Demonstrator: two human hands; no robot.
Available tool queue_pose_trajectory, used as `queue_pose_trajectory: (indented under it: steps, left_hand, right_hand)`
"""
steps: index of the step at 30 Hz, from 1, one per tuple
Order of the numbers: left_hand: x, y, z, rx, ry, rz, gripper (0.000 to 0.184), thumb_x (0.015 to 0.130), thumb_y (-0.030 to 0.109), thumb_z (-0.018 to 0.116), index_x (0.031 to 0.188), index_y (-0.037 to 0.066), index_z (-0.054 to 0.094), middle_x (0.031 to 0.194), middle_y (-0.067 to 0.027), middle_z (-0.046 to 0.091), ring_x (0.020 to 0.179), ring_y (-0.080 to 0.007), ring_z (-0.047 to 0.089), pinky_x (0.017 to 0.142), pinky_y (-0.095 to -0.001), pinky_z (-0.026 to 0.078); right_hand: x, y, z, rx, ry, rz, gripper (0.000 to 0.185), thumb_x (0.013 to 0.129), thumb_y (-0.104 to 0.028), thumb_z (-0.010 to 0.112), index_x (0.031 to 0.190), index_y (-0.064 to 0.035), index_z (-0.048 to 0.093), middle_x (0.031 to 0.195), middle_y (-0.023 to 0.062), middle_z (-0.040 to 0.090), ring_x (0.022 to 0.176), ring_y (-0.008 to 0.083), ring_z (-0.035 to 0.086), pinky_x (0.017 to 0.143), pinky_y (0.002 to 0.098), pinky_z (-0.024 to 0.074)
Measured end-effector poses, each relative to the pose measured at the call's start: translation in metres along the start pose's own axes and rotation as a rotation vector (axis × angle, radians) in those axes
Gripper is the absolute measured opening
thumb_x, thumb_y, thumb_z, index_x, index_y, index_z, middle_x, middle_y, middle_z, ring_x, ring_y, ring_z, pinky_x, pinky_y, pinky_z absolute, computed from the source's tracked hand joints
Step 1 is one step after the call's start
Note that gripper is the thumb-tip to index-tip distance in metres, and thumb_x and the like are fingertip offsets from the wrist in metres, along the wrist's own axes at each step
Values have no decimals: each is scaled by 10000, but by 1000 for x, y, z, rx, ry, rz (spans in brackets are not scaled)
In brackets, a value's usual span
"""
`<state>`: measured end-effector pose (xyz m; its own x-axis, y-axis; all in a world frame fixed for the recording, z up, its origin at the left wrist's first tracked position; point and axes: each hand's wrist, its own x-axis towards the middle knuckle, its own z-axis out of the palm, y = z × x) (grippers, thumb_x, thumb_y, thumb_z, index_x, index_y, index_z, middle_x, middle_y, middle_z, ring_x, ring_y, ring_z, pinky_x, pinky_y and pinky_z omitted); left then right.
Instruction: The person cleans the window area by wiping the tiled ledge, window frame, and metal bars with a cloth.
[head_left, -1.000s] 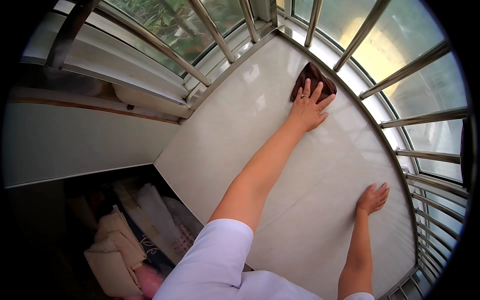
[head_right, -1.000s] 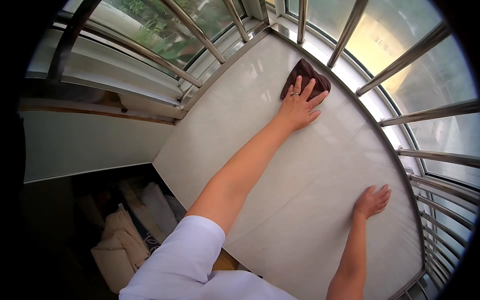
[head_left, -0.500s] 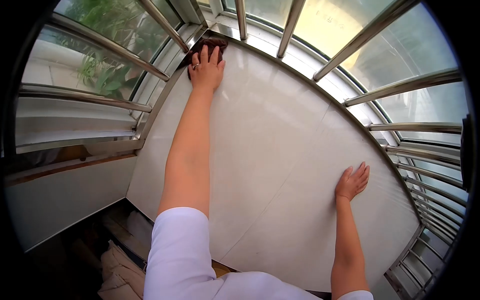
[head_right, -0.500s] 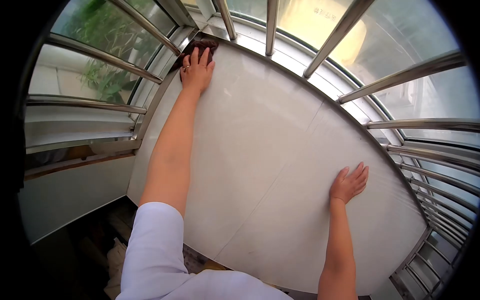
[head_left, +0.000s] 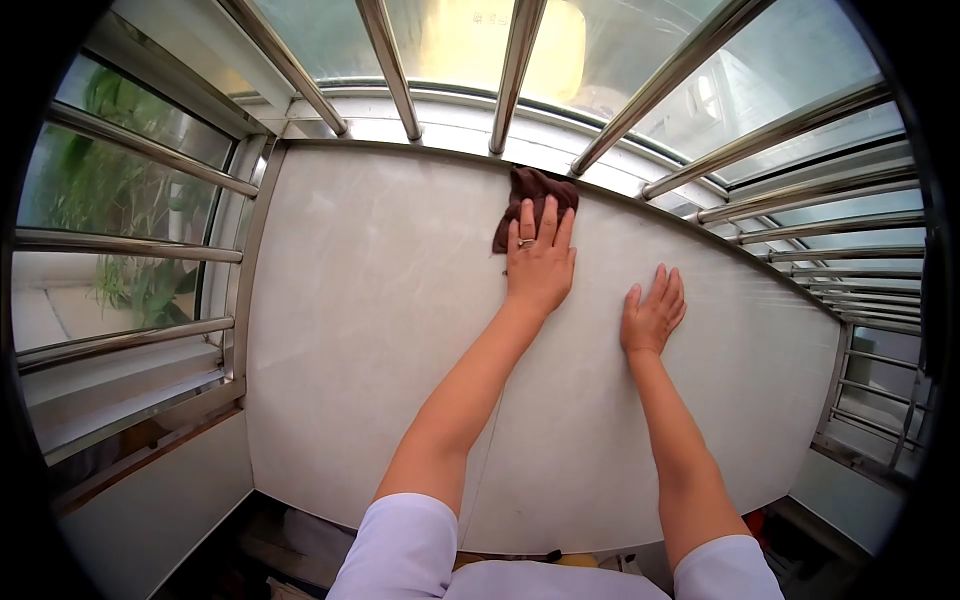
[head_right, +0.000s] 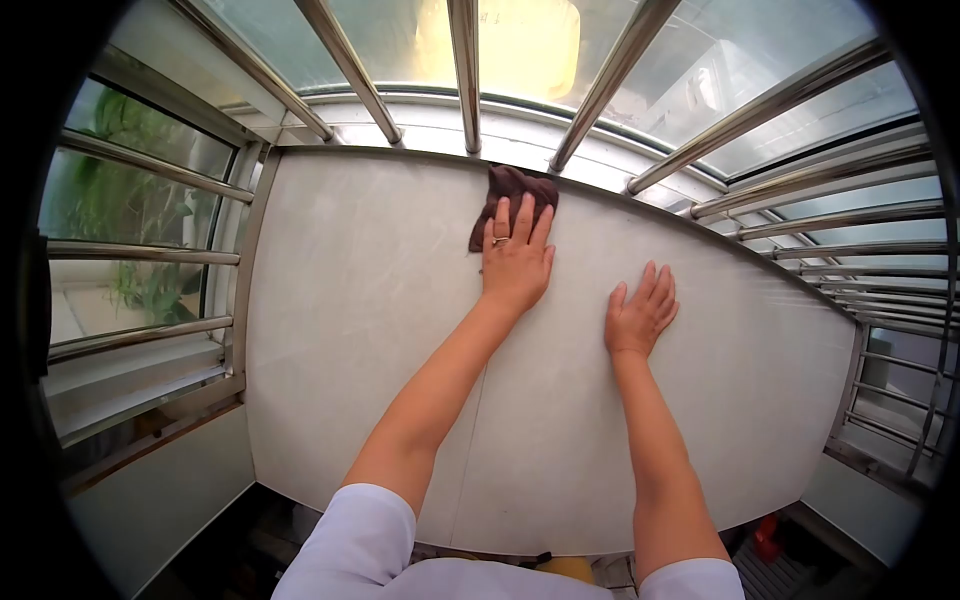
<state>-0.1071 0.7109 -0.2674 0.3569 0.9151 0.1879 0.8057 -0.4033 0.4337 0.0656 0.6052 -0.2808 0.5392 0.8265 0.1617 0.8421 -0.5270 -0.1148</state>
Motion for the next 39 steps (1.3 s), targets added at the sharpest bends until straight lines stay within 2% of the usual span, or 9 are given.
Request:
queue_pose_trajectory:
  steps: [7, 9, 11, 13, 15, 20, 31, 33, 39]
  left_hand:
    - [-13, 24, -10, -82, -42, 307, 411, 882, 138, 560, 1293, 167, 556, 1346, -67, 512, 1230, -303, 470, 991, -397, 419]
    - [-3, 18, -32, -417, -179, 14, 349, 897, 71, 523, 1232, 134, 598, 1214, -81, 602, 1084, -283, 560, 905, -342, 476]
    - [11, -3, -29, -1360, -153, -399, 327, 916, 95, 518, 1234, 117, 590, 1107, -104, 631, 998, -276, 582, 913, -345, 464]
    - [11, -21, -50, -482, 1, -258, 325, 935, 157, 529, 1254, 112, 572, 1184, -113, 583, 1063, -288, 531, 929, -394, 446]
    - [6, -20, -53, -69, 261, -241, 361, 936, 210, 540, 1282, 112, 548, 1325, -109, 484, 1173, -318, 447, 941, -436, 424]
    - [-11, 10, -15, 67, -94, -181, 577, 915, 498, 518, 1436, 283, 393, 1526, -84, 256, 1420, -406, 140, 1070, -661, 187]
    - [-9, 20, -1, 304, -93, -204, 569, 943, 492, 457, 1470, 345, 301, 1553, -30, 198, 1435, -343, 131, 1122, -594, 162]
    - [-10, 22, -2, 302, -85, -204, 567, 940, 485, 465, 1467, 348, 307, 1553, -25, 206, 1437, -336, 140, 1123, -590, 158]
    - [-10, 24, 4, 368, -43, -182, 571, 930, 472, 477, 1463, 342, 320, 1551, -20, 223, 1433, -327, 167, 1121, -587, 165]
  right_hand:
    - [1, 0, -2, 13, -5, -11, 598, 897, -348, 493, 1419, -103, 339, 1490, 125, 278, 1397, 289, 222, 1115, 551, 163]
    - [2, -1, -4, 11, -7, -7, 602, 894, -350, 497, 1418, -99, 340, 1488, 128, 278, 1396, 291, 222, 1114, 554, 162]
    - [0, -1, -5, 9, -16, 12, 606, 890, -351, 501, 1417, -96, 341, 1485, 130, 278, 1395, 292, 223, 1113, 558, 162]
    - [1, -2, -5, 23, -10, -6, 615, 882, -353, 511, 1413, -89, 347, 1482, 135, 280, 1393, 297, 222, 1114, 561, 157]
    - [0, -1, -5, 27, -14, 9, 617, 876, -351, 518, 1409, -87, 354, 1483, 134, 277, 1393, 301, 220, 1116, 565, 152]
    - [2, -1, -3, 35, -5, 0, 620, 877, -350, 519, 1408, -77, 352, 1484, 141, 269, 1394, 305, 217, 1113, 580, 151]
    - [3, 23, -12, 255, -6, 28, 561, 858, -309, 581, 1364, -116, 435, 1472, 122, 301, 1379, 297, 248, 1132, 538, 146]
    - [11, 65, -30, 627, -254, -54, 535, 849, -275, 599, 1340, -117, 460, 1444, 117, 339, 1349, 303, 294, 1138, 516, 149]
    - [-1, 238, -16, -36, 27, 522, 547, 897, -344, 554, 1382, -134, 411, 1479, 131, 296, 1376, 299, 262, 1131, 537, 154]
